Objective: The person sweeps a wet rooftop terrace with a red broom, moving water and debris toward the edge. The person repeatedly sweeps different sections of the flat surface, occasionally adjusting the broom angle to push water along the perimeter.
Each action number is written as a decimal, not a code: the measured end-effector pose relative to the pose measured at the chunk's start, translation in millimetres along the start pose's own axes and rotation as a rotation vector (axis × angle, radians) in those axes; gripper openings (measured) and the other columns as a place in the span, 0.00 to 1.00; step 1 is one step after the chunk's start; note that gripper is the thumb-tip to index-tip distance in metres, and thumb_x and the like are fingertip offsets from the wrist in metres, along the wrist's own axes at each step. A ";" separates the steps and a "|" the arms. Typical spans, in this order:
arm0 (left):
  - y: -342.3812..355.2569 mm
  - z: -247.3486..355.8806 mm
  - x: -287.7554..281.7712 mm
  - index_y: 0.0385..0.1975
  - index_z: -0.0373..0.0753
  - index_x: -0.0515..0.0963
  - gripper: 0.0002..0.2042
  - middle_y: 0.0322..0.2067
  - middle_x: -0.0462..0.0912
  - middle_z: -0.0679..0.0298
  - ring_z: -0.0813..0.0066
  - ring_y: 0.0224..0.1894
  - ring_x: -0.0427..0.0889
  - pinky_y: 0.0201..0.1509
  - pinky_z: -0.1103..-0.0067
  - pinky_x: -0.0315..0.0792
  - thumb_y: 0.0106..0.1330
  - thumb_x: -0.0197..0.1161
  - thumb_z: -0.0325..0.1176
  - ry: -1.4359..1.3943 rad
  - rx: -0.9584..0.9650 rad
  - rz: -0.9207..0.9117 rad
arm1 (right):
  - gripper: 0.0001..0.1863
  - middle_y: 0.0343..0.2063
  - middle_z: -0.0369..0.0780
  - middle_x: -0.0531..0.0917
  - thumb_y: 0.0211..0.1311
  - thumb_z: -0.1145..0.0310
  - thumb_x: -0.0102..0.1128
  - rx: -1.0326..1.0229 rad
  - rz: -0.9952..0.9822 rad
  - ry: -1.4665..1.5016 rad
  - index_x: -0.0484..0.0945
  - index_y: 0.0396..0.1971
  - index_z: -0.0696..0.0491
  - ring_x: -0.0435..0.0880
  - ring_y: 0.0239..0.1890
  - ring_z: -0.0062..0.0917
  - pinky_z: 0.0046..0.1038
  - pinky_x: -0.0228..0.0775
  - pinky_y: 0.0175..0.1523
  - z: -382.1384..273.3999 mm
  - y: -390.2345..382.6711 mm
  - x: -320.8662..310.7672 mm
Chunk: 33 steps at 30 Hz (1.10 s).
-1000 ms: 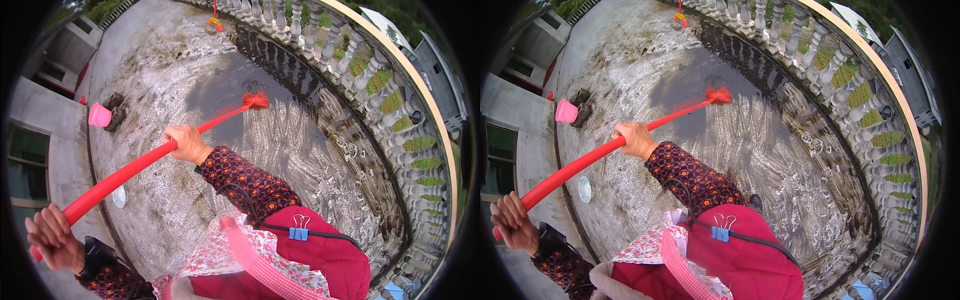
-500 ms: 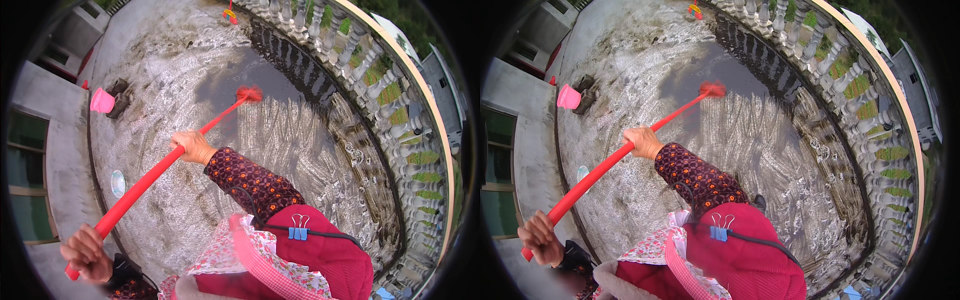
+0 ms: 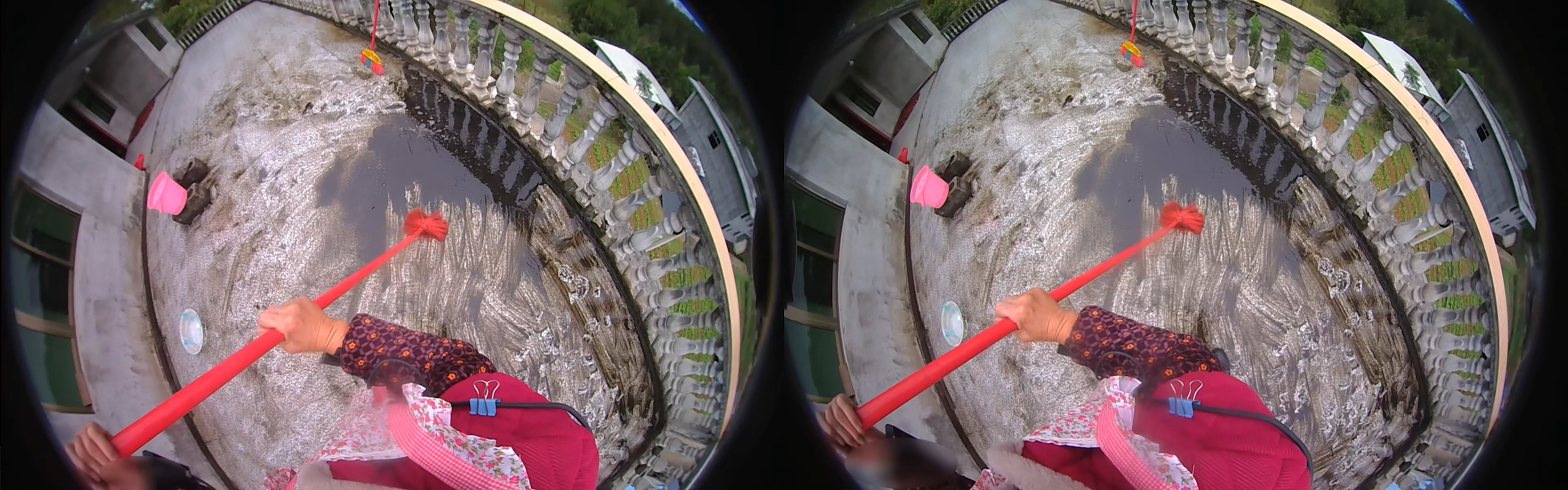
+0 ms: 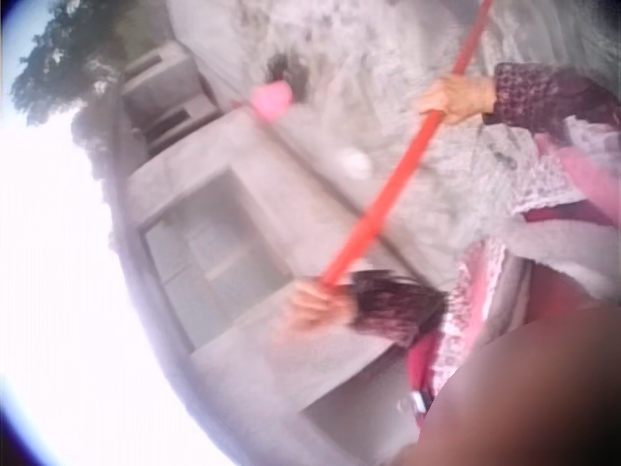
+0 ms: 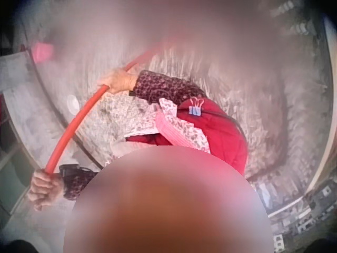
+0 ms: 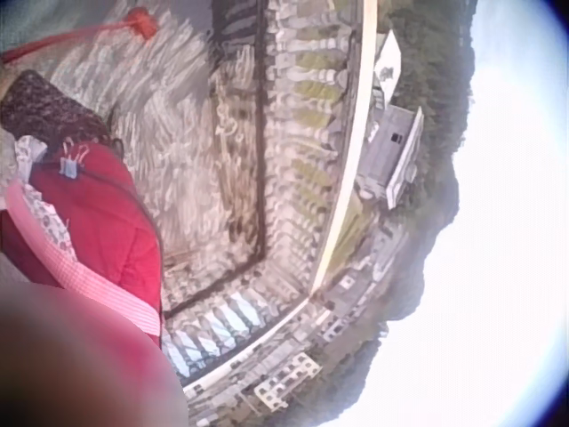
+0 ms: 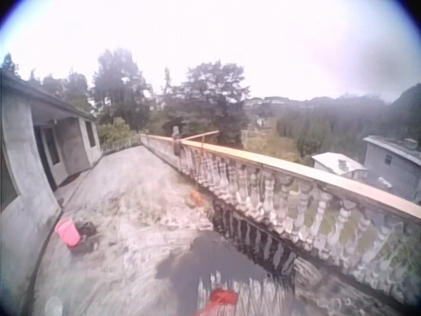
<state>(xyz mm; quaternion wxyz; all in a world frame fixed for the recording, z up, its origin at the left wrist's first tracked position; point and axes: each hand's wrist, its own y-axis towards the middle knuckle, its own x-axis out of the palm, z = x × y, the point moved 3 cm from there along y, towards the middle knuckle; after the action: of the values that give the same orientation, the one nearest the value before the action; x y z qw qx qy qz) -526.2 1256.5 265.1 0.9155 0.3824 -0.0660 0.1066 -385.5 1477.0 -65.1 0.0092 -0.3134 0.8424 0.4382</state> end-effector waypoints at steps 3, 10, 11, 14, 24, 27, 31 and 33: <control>-8.6 -133.5 51.0 0.24 0.46 0.61 0.19 0.13 0.59 0.71 0.80 0.14 0.62 0.34 0.75 0.68 0.73 0.58 0.46 0.198 -0.027 -0.048 | 0.09 0.22 0.37 0.78 0.60 0.67 0.64 0.364 -0.059 -0.296 0.73 0.24 0.50 0.82 0.29 0.36 0.38 0.72 0.40 82.9 4.8 -75.9; 17.0 -84.0 -13.6 0.22 0.47 0.62 0.16 0.10 0.64 0.75 0.88 0.11 0.63 0.25 0.90 0.69 0.72 0.58 0.32 -0.109 0.120 -0.043 | 0.10 0.26 0.40 0.81 0.56 0.65 0.65 0.211 0.020 -0.318 0.76 0.36 0.49 0.83 0.33 0.39 0.38 0.72 0.42 37.4 -2.4 -122.0; 34.1 -58.9 -31.1 0.21 0.47 0.62 0.15 0.08 0.64 0.75 0.89 0.09 0.63 0.21 0.95 0.66 0.69 0.58 0.28 -0.219 0.076 -0.170 | 0.11 0.27 0.40 0.81 0.56 0.64 0.64 0.102 0.003 -0.301 0.76 0.38 0.50 0.83 0.34 0.40 0.38 0.73 0.42 16.1 -13.5 -123.6; 54.8 -49.9 -51.1 0.22 0.47 0.63 0.13 0.08 0.65 0.75 0.89 0.10 0.65 0.21 0.99 0.64 0.64 0.61 0.27 -0.433 -0.077 -0.227 | 0.21 0.34 0.41 0.82 0.51 0.67 0.69 0.383 -0.108 -0.286 0.76 0.46 0.51 0.83 0.35 0.40 0.40 0.74 0.40 -3.8 -71.4 -160.5; 1.8 -407.0 184.8 0.26 0.45 0.66 0.20 0.21 0.69 0.69 0.71 0.27 0.71 0.44 0.64 0.70 0.64 0.66 0.52 -0.384 -0.610 -0.414 | 0.18 0.32 0.43 0.84 0.50 0.62 0.71 1.129 0.228 -0.404 0.80 0.41 0.48 0.84 0.38 0.43 0.43 0.74 0.44 41.8 -282.0 -221.8; -13.3 -461.7 220.1 0.20 0.45 0.64 0.19 0.14 0.66 0.68 0.71 0.19 0.69 0.38 0.65 0.71 0.69 0.61 0.46 -0.484 -0.841 -0.452 | 0.35 0.48 0.42 0.82 0.46 0.61 0.74 1.271 0.230 -0.618 0.73 0.58 0.46 0.77 0.52 0.43 0.45 0.65 0.58 46.5 -341.7 -251.7; 23.2 -509.7 222.7 0.18 0.45 0.62 0.19 0.11 0.64 0.67 0.74 0.14 0.65 0.32 0.68 0.71 0.73 0.55 0.42 -0.353 -0.881 -0.315 | 0.35 0.50 0.54 0.80 0.61 0.71 0.62 2.137 1.219 -0.270 0.60 0.68 0.57 0.81 0.55 0.44 0.41 0.78 0.53 29.5 -461.4 -277.1; 52.5 -516.0 226.7 0.18 0.45 0.60 0.20 0.11 0.63 0.68 0.76 0.12 0.62 0.27 0.71 0.69 0.75 0.52 0.40 -0.399 -0.793 -0.403 | 0.28 0.46 0.53 0.80 0.68 0.66 0.59 1.881 1.888 0.518 0.62 0.62 0.61 0.83 0.48 0.45 0.44 0.79 0.52 53.6 -479.1 -260.0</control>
<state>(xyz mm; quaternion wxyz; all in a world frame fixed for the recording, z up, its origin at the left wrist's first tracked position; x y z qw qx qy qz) -299.2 1693.8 -13.6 0.9626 0.0222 -0.2002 -0.1814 66.3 1451.1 -373.7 -0.2409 0.4306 0.6898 -0.5299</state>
